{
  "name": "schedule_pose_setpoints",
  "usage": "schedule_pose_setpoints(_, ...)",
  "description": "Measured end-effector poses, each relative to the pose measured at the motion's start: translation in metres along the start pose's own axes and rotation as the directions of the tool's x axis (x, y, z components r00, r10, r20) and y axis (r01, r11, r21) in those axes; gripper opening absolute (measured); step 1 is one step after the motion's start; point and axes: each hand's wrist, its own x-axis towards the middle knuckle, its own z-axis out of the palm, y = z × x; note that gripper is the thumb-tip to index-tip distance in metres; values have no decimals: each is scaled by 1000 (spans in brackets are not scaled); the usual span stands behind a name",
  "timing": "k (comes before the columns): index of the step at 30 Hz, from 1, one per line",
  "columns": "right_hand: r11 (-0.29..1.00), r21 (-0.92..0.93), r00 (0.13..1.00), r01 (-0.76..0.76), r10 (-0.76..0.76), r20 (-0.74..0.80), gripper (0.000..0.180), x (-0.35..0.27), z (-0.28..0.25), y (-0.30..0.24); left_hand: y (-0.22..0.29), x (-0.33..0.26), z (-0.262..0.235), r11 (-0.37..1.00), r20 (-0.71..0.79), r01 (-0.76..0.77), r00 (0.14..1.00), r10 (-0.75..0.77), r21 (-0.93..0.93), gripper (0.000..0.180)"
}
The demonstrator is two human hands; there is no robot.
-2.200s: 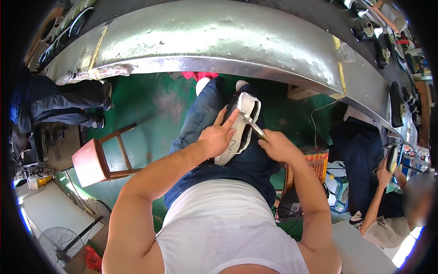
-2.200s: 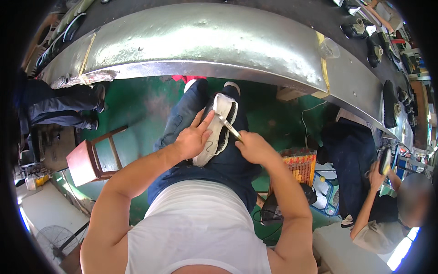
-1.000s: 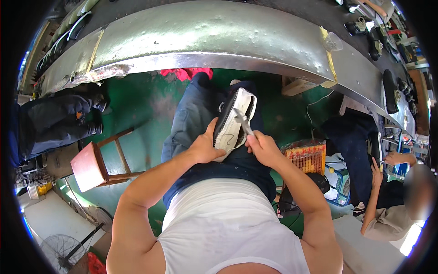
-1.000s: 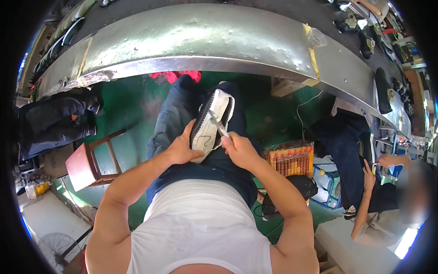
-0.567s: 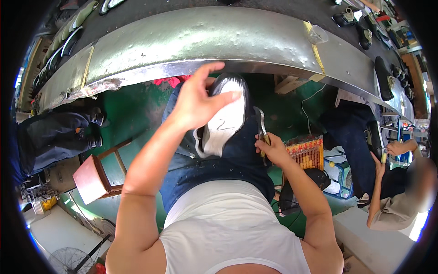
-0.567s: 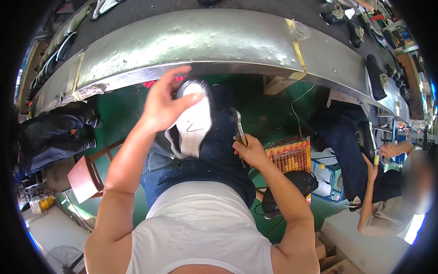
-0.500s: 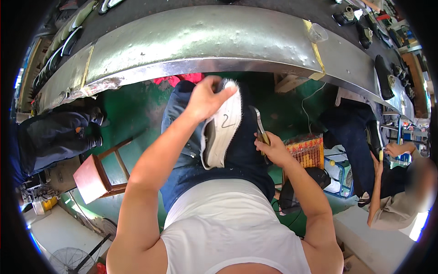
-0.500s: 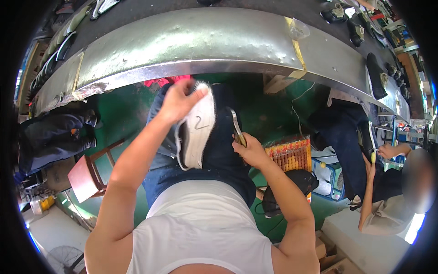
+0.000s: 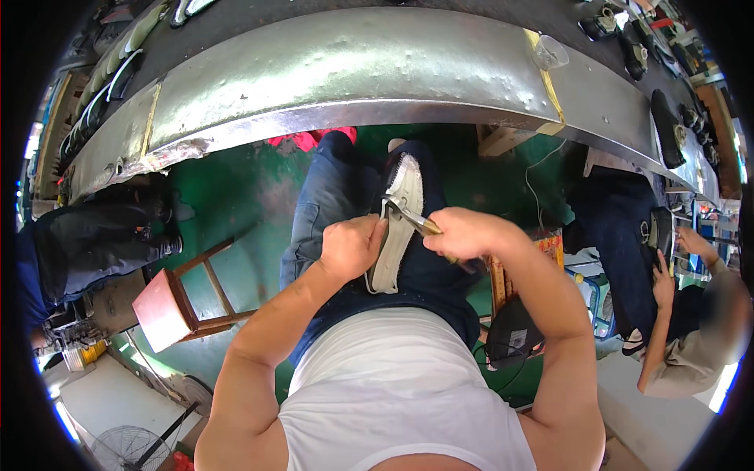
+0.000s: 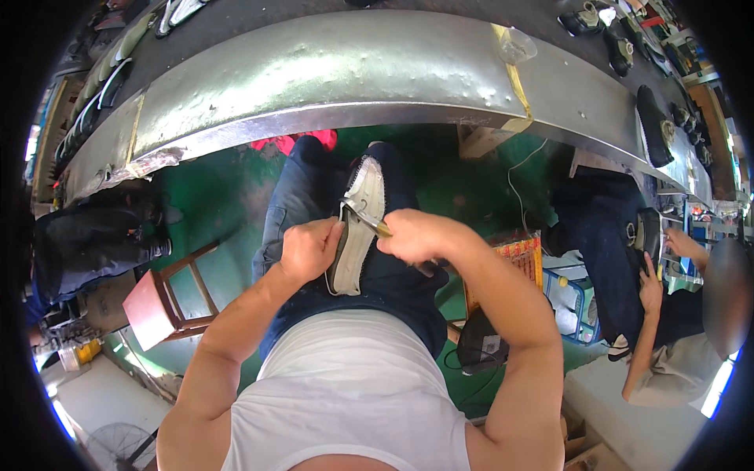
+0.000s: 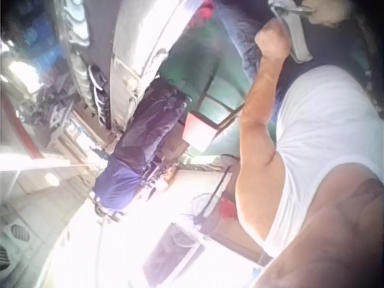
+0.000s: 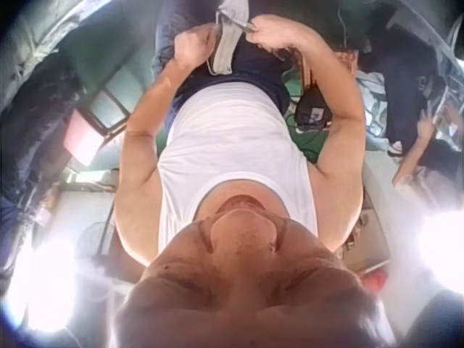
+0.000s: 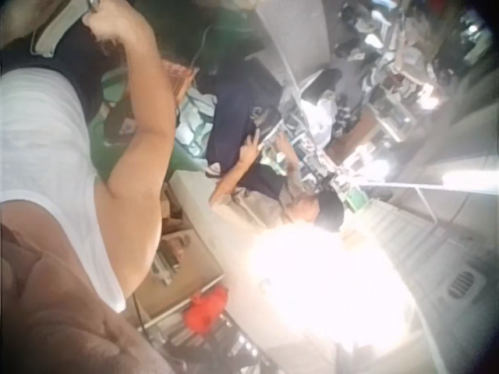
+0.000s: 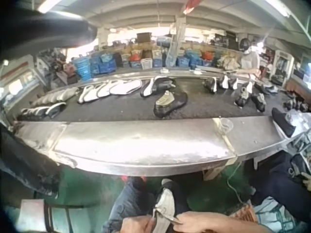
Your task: Trimming excess material from the soles of shoes using hand pliers.
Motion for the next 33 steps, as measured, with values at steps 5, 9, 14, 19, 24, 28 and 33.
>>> schedule_pose_setpoints(5,958,-270,968,101,-157,-196,32,12,19,0,-51,19,31,227,400,560,770,-497,-796,50)
schedule_pose_setpoints(9,965,-73,818,251,-252,-518,26,41,75,27,-58,27,34,-218,631,594,749,-202,-775,55)
schedule_pose_setpoints(14,914,352,900,204,-33,-435,26,29,82,27,-59,28,36,-69,589,585,795,-148,-808,65)
schedule_pose_setpoints(19,947,-108,800,304,-315,-511,25,24,59,41,-45,38,32,-28,607,614,770,-198,-788,66)
schedule_pose_setpoints(24,640,700,904,317,19,-427,28,59,119,53,-32,41,33,-54,633,645,724,-274,-762,63)
schedule_pose_setpoints(28,437,878,974,198,17,-228,24,49,112,46,-28,39,37,-16,598,632,725,-342,-775,62)
schedule_pose_setpoints(33,-58,994,875,-97,-480,57,33,54,94,110,-22,51,36,121,605,685,701,-379,-718,59)
